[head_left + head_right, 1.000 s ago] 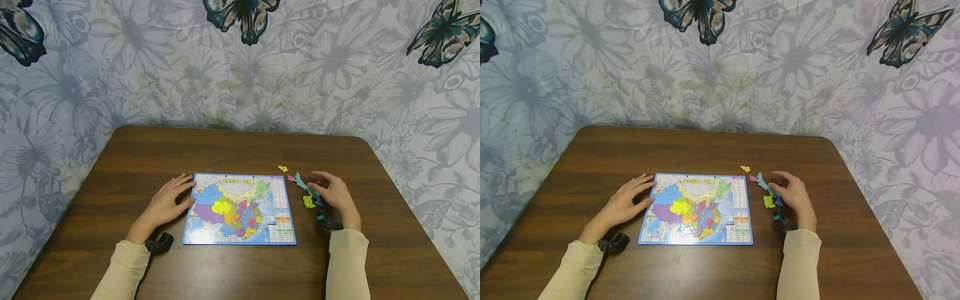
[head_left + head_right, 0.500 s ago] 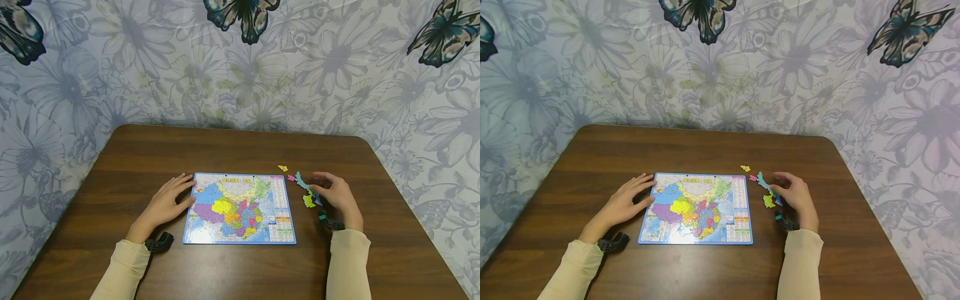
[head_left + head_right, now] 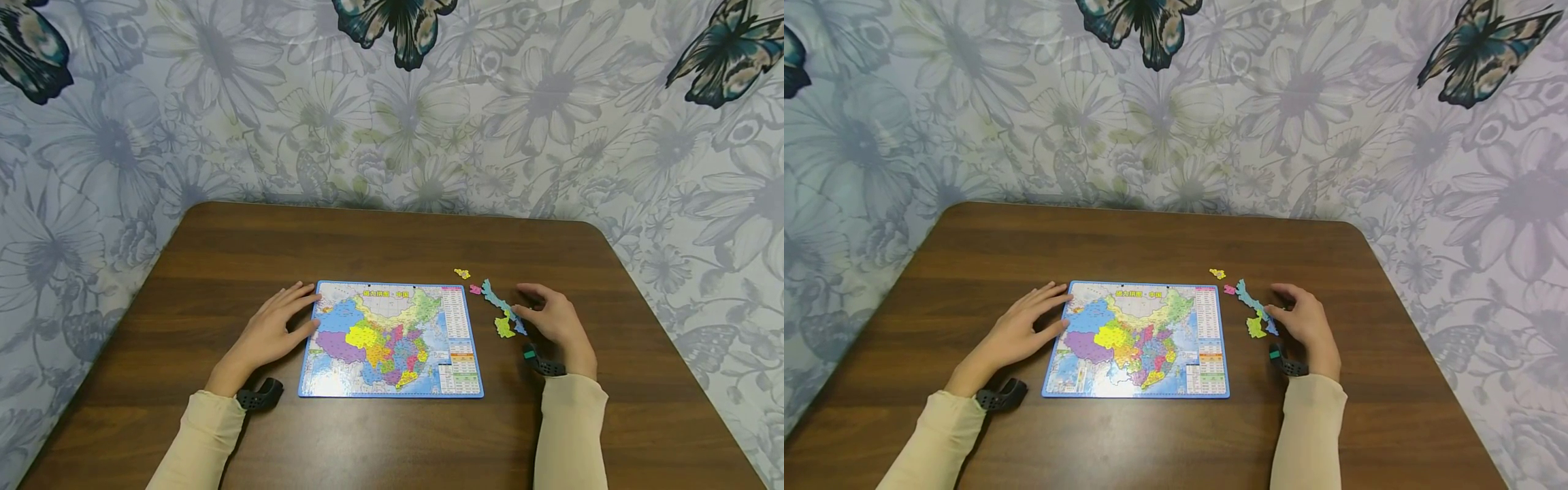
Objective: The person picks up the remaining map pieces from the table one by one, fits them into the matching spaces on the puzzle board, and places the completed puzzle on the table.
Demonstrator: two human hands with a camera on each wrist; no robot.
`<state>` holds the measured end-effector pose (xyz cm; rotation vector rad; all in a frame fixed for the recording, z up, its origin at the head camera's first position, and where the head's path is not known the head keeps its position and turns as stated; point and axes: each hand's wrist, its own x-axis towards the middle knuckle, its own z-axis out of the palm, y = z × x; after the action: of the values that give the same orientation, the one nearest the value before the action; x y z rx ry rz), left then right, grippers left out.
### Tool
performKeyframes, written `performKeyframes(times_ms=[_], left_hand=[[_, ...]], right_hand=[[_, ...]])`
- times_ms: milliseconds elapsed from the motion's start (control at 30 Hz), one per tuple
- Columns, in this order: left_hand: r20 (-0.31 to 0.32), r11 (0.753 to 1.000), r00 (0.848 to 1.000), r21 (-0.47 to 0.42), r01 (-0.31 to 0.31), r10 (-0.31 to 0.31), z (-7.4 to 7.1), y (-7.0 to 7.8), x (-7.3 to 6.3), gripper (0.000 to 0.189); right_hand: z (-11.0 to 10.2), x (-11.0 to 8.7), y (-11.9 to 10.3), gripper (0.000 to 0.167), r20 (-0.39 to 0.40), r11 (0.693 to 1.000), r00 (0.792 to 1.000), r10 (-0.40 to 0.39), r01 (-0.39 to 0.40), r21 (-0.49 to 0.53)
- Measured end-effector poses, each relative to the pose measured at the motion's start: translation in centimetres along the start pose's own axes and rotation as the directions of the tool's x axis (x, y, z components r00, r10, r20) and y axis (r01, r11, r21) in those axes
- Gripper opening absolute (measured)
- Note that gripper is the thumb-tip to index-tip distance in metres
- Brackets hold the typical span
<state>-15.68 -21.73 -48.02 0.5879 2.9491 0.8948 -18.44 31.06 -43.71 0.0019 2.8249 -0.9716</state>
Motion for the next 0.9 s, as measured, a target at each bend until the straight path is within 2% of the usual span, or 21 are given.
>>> performKeyframes(times_ms=[200, 567, 900], left_hand=[[0.002, 1.0, 1.0, 0.001, -0.001, 0.001, 0.0, 0.0, 0.0, 0.057], [0.003, 1.0, 1.0, -0.007, -0.01, 0.01, 0.1, -0.2, 0.0, 0.058], [0.009, 1.0, 1.0, -0.007, -0.014, 0.014, -0.1, -0.1, 0.0, 0.058]], right_hand=[[0.2, 0.0, -0.2, 0.052, -0.013, 1.0, 1.0, -0.022, 0.022, 0.008], [0.6, 0.3, -0.5, 0.049, -0.037, 1.0, 0.999, -0.016, 0.017, 0.012], [1.2, 0.9, -1.4, 0.067, 0.034, 0.999, 0.999, -0.026, 0.027, -0.021]])
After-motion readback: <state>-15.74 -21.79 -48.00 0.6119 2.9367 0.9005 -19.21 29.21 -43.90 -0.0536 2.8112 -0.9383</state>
